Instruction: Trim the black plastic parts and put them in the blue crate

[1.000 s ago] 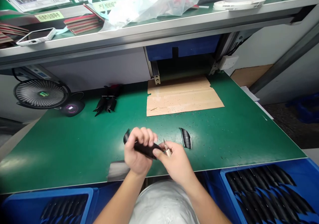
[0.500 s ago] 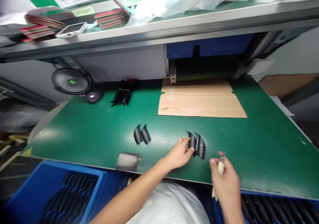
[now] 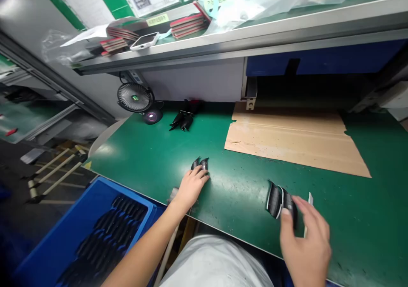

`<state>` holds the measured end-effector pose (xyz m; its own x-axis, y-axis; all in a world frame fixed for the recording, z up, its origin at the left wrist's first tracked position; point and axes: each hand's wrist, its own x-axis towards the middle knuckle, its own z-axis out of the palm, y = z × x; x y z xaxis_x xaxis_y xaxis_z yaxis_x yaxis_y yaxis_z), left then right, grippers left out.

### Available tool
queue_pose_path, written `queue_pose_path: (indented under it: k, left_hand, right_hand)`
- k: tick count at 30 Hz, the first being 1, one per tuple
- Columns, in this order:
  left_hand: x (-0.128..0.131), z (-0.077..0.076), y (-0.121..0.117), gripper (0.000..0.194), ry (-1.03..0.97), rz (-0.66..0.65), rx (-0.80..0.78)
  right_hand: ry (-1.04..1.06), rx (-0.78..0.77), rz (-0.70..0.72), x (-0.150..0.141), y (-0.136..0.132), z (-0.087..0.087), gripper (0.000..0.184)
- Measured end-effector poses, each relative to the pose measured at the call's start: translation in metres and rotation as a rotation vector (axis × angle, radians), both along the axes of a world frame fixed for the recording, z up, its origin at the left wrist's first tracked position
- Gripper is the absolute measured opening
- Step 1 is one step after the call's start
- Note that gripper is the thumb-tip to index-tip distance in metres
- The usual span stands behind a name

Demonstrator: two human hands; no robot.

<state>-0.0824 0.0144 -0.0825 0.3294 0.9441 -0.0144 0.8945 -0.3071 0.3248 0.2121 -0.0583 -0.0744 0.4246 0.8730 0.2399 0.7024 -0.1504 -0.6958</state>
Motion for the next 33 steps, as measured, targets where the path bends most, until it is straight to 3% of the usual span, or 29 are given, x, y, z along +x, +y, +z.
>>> queue_pose_path:
  k: [4,6,8,10,12,15,18,20,23,28,33]
  left_hand:
    - [-0.006,0.003,-0.017,0.019,-0.158,-0.027,-0.007]
    - [0.0,0.009,-0.036,0.016,-0.437,0.019,-0.048]
    - [0.007,0.014,-0.06,0.007,-0.928,0.198,-0.153]
    - [0.01,0.016,-0.084,0.015,-1.388,0.447,-0.289]
    - [0.005,0.015,-0.105,0.024,-1.583,0.65,-0.353]
    - [-0.02,0.009,-0.127,0.025,-1.54,0.781,-0.308]
    - [-0.064,0.001,-0.134,0.02,-1.173,0.824,-0.124]
    - [-0.095,-0.006,-0.128,0.02,-0.868,0.943,0.07]
    - [-0.129,-0.021,-0.103,0.02,-0.723,1.046,0.207]
    - [-0.136,-0.053,-0.058,0.014,-0.709,1.128,0.284]
    - [-0.136,-0.071,-0.051,0.021,-0.706,1.236,0.362]
  right_hand:
    - [0.028,0.173,0.43,-0.051,0.016,0.009,0.03]
    - [0.007,0.15,0.625,-0.07,0.021,0.006,0.031]
    - [-0.009,0.073,0.853,-0.084,0.023,0.001,0.036]
    - [0.002,-0.028,1.067,-0.095,0.021,-0.006,0.042]
    - [-0.006,-0.086,1.193,-0.104,0.016,-0.014,0.046]
    - [-0.139,-0.081,1.275,-0.123,0.009,-0.027,0.049]
    - [-0.341,-0.063,1.322,-0.153,0.01,-0.041,0.044]
    - [-0.464,-0.04,1.325,-0.178,0.016,-0.049,0.041]
    - [-0.568,-0.01,1.342,-0.207,0.028,-0.055,0.037]
    - [-0.624,0.012,1.42,-0.2,0.035,-0.051,0.036]
    - [-0.694,0.089,1.4,-0.199,0.02,-0.047,0.034]
